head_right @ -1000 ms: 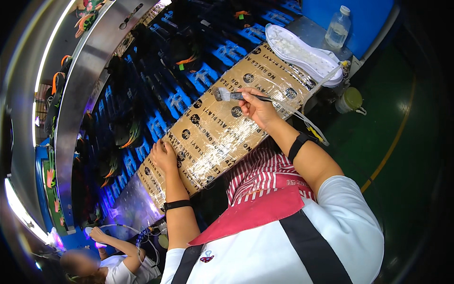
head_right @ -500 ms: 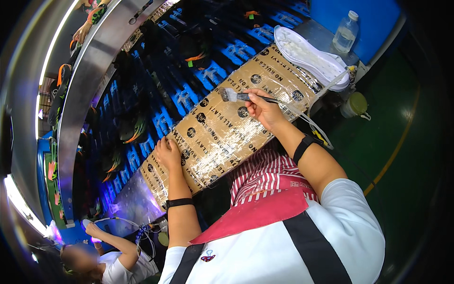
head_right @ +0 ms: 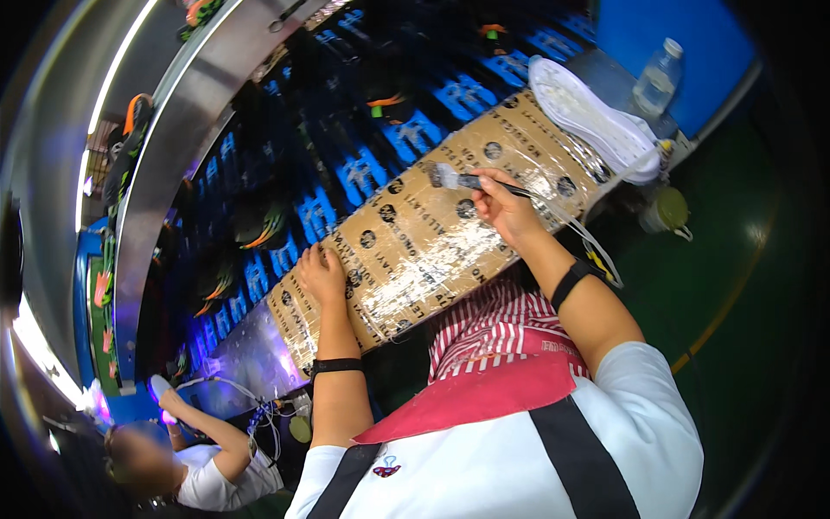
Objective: Applying adhesive or cement to the bottom of shoe soles using a specialized brush tool and placing finished soles on a conveyor.
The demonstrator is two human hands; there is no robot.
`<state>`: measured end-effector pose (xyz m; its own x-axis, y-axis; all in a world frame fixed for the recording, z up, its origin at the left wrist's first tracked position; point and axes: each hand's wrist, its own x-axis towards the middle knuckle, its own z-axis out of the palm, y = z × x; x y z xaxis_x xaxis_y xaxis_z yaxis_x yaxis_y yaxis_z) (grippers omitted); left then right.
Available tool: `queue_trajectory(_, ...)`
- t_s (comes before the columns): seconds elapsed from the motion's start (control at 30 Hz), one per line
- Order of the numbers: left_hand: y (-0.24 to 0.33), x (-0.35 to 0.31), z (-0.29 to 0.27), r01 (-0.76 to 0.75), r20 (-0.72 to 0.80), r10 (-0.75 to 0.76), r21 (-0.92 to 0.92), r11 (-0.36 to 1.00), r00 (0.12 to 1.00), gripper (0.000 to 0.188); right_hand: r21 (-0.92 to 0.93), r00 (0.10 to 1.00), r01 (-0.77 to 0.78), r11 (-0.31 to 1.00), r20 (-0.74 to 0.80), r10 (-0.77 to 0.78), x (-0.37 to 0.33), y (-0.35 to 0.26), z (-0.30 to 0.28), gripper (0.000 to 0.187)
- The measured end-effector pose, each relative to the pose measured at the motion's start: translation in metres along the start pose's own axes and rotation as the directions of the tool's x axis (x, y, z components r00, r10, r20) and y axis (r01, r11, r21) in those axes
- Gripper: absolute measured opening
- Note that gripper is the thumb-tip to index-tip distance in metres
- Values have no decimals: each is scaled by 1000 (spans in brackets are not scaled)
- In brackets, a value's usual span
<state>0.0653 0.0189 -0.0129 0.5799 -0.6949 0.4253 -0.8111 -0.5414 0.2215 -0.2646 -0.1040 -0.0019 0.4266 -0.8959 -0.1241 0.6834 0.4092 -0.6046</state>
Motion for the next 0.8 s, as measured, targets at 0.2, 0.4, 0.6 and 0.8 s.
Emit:
queue_trajectory(0.2,0,-2,2,21,-21,-22,-37,999,1000,38,7,999,30,1000,27,-30,-2,0,2,22)
queue_trajectory(0.4,3,-2,-2,36,6,-35,-54,998,999,39,7,999,46,999,19,-46,0,2,-1,22)
queue_trajectory(0.6,0,-2,-2,44,10,-43,-50,998,999,40,8,998,46,999,37,-46,0,1,0,22)
queue_trajectory(0.8,3,-1,-5,51,22,-49,-54,997,999,39,-18,998,45,999,48,-44,0,2,1,22)
